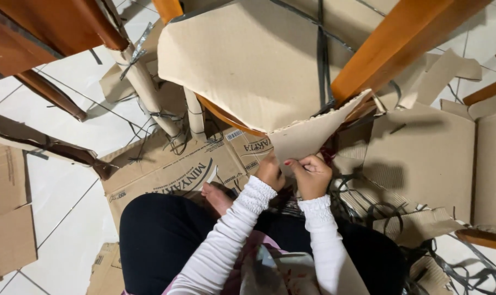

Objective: Wrapping a chair leg with cardboard and securing it with string

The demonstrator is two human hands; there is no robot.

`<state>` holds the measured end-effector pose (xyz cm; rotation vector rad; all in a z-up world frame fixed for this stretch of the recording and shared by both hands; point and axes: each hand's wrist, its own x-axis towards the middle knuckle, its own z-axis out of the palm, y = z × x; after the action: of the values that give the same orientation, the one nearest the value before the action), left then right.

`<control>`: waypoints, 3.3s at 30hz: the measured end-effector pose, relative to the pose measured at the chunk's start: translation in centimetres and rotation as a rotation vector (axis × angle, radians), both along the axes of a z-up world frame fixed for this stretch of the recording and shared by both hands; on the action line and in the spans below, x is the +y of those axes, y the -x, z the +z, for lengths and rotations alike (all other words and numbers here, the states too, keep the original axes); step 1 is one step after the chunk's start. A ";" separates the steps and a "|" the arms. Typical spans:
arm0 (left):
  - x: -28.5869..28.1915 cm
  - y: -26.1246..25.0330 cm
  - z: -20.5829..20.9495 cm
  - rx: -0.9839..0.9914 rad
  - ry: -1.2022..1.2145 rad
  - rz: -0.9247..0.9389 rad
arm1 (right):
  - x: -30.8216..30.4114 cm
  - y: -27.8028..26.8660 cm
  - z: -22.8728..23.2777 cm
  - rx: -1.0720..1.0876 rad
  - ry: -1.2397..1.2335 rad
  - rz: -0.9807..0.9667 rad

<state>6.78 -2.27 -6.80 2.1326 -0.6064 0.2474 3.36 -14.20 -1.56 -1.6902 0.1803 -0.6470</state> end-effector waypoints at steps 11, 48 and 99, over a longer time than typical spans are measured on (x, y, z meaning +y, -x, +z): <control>0.7 0.5 -8.6 0.362 0.186 0.206 | 1.3 -2.4 0.6 0.025 0.004 -0.123; -3.1 5.4 -17.7 0.502 -0.398 0.110 | 8.2 -7.1 1.1 0.136 0.117 -0.062; 2.6 11.9 -10.0 0.376 0.177 0.256 | -10.7 -3.4 -4.2 0.258 0.008 -0.061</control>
<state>-5.14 0.36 -16.77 2.0104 -0.0897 0.0329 6.79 -24.92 -5.76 -1.7780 0.4146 -0.4732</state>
